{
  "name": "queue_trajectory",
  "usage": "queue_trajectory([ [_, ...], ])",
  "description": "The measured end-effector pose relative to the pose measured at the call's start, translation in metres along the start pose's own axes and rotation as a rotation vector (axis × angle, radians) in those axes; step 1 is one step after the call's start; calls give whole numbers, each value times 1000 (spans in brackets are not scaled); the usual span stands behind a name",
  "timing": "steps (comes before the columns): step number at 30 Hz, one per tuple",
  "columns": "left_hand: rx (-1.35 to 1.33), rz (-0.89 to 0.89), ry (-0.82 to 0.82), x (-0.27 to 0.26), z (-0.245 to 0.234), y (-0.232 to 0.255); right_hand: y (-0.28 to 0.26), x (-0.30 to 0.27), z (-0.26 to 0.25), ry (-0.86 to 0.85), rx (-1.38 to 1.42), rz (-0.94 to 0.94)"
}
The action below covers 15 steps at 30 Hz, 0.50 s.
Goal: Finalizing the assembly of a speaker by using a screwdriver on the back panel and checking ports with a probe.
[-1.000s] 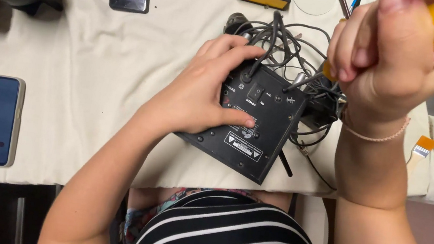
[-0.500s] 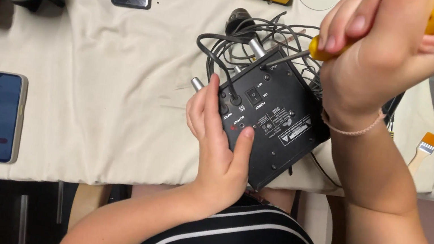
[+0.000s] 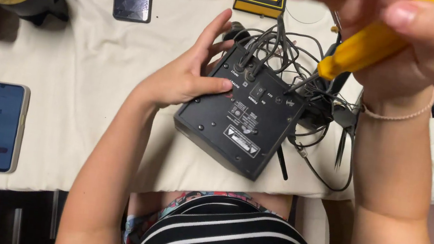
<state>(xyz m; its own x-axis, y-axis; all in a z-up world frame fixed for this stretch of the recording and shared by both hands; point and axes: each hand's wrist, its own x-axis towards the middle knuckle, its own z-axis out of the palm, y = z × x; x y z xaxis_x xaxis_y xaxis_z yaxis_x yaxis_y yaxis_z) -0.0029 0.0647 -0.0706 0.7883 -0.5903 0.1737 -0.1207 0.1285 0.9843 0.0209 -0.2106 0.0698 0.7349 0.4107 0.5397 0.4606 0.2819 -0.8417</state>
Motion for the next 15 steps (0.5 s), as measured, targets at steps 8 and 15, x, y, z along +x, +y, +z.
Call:
queue_trajectory([
  [8, -402, -393, -57, 15, 2, 14, -15, -17, 43, 144, 134, -67],
  [15, -130, 11, 330, -40, 61, 9, -11, -12, 56, 463, -121, -83],
])
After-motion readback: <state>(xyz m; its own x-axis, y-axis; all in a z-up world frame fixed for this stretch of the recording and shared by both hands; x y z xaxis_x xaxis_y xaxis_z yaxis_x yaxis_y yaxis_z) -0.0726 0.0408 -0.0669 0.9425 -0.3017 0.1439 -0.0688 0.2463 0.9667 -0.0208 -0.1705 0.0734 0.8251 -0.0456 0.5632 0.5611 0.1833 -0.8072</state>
